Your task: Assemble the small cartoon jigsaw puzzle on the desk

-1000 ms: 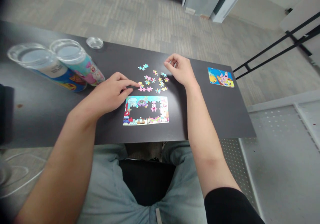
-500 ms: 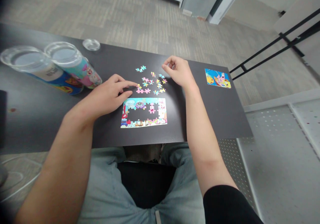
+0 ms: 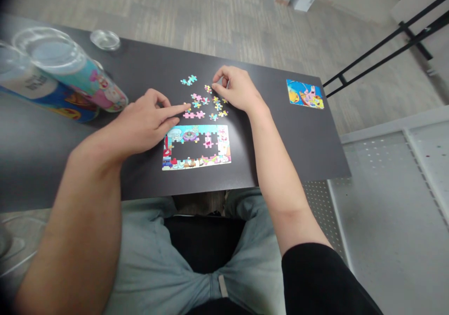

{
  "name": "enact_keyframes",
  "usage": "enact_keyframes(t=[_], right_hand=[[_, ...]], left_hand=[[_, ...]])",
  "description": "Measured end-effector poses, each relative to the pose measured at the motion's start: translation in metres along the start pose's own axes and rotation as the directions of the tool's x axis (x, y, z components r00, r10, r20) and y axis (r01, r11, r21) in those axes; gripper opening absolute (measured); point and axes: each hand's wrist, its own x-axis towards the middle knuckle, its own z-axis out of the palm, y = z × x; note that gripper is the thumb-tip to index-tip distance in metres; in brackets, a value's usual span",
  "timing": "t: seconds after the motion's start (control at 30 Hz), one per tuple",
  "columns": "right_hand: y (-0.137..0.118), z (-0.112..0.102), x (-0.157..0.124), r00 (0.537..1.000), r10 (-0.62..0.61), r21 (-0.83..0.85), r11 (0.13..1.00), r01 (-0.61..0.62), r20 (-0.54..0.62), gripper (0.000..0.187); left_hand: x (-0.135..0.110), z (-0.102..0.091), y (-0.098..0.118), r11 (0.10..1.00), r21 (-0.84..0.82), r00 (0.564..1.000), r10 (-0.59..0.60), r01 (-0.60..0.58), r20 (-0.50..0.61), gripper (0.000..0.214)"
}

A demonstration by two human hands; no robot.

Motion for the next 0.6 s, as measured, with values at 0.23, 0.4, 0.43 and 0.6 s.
enact_keyframes(t=[0.23,0.4,0.43,0.6], right_hand=[[0.005,0.008,0.003,0.999,-0.04,-0.016,0.999,0.039,-0.034,0.01],[0.013,0.011,0.007,0.995,-0.038,-0.047,0.998,0.034,-0.093,0.013],[0.015,0.011,0.007,0.995,-0.033,-0.05,0.998,0.028,-0.096,0.013],[0.027,0.009,0.009,0.994,-0.02,-0.075,0.997,0.012,-0.105,0.019]], left_hand=[[0.0,-0.004,0.004,0.999,0.016,0.999,-0.034,0.034,0.014,0.065],[0.001,-0.005,0.002,0.999,-0.021,0.999,-0.034,0.034,0.001,0.072],[0.001,-0.004,0.001,0.999,-0.021,1.0,-0.029,0.029,-0.002,0.074],[0.0,-0.003,-0.001,0.999,-0.033,0.999,-0.033,0.033,-0.027,0.073]])
